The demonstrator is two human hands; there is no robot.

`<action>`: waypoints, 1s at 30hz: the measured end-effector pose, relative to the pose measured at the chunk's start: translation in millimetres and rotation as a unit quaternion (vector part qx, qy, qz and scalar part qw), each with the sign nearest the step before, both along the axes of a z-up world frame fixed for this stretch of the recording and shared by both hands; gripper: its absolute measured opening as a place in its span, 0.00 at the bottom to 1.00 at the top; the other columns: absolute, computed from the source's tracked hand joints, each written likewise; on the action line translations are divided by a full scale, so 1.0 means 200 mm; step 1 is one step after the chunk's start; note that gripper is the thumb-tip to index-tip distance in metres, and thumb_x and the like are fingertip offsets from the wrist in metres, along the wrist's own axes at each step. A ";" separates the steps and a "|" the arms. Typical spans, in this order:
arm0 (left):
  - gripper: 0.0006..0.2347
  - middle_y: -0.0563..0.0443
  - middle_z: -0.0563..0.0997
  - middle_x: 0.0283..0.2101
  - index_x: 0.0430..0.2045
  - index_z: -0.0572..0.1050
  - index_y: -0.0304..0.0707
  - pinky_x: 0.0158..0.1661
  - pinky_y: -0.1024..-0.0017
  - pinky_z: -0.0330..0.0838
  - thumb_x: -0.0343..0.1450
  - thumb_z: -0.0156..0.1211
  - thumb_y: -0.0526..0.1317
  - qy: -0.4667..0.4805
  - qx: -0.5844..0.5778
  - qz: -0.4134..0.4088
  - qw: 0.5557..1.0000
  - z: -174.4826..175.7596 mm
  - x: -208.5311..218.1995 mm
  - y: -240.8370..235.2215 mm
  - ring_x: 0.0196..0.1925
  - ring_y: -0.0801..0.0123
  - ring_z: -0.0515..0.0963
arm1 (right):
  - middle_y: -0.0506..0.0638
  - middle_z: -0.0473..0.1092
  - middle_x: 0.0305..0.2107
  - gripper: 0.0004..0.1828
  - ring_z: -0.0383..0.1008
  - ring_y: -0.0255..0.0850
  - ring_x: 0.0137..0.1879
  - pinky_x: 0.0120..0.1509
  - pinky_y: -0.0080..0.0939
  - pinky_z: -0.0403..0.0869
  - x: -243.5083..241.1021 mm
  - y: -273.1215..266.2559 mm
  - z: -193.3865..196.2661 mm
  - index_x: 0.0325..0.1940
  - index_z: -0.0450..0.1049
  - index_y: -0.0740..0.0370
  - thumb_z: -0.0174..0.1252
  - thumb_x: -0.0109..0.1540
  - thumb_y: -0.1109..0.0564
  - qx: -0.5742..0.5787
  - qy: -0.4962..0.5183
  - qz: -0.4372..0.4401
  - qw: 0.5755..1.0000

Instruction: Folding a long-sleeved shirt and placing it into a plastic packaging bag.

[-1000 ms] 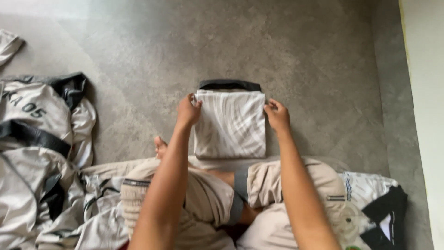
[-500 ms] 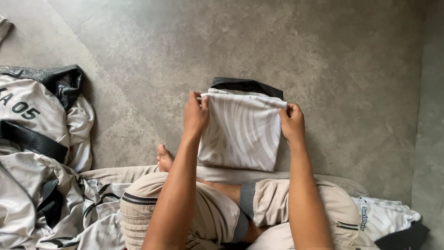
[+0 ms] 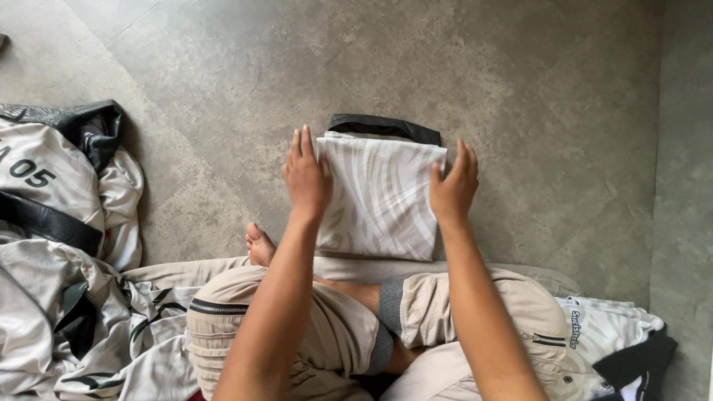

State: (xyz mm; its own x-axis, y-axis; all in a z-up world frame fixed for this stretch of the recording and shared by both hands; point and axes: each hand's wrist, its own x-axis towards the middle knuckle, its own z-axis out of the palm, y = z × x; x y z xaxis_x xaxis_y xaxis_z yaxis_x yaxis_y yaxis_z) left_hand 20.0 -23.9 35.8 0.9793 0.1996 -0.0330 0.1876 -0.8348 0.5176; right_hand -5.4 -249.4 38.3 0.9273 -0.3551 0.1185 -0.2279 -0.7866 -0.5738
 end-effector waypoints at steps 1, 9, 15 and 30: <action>0.24 0.37 0.61 0.60 0.61 0.54 0.39 0.49 0.53 0.63 0.69 0.49 0.38 -0.001 0.001 -0.001 1.000 -0.02 -0.02 -0.02 0.57 0.47 0.65 | 0.66 0.57 0.55 0.30 0.58 0.59 0.62 0.56 0.61 0.65 -0.02 0.04 -0.01 0.62 0.57 0.67 0.55 0.56 0.59 0.001 -0.001 -0.001 1.000; 0.27 0.48 0.41 0.69 0.64 0.45 0.51 0.62 0.49 0.37 0.71 0.33 0.57 0.087 0.110 -0.222 0.965 -0.08 -0.08 -0.03 0.70 0.60 0.40 | 0.61 0.33 0.67 0.36 0.29 0.53 0.73 0.71 0.63 0.36 -0.04 0.05 -0.12 0.70 0.41 0.50 0.38 0.62 0.37 -0.068 0.201 0.171 0.962; 0.27 0.45 0.40 0.69 0.64 0.46 0.47 0.62 0.48 0.35 0.71 0.38 0.54 0.134 0.080 -0.193 0.969 -0.01 -0.05 -0.09 0.70 0.60 0.38 | 0.68 0.47 0.63 0.39 0.41 0.58 0.70 0.69 0.59 0.46 0.00 -0.04 -0.17 0.70 0.42 0.55 0.50 0.61 0.45 0.015 0.127 0.082 0.988; 0.18 0.42 0.73 0.44 0.48 0.68 0.43 0.43 0.60 0.71 0.69 0.47 0.51 0.129 -0.141 -0.224 0.956 0.17 -0.17 -0.24 0.48 0.53 0.75 | 0.64 0.64 0.50 0.36 0.64 0.55 0.58 0.56 0.55 0.67 -0.14 0.00 -0.09 0.58 0.62 0.69 0.59 0.51 0.48 0.287 0.247 -0.098 0.920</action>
State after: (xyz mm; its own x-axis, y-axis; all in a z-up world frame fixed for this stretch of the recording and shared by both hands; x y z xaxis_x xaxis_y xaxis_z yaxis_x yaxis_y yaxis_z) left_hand -14.4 -72.1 70.4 0.9166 -0.2906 -0.2746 -0.0048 -0.6947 0.7193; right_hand -34.0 -249.5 19.3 0.7290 -0.3945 -0.5593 -0.6778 -0.3021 -0.6704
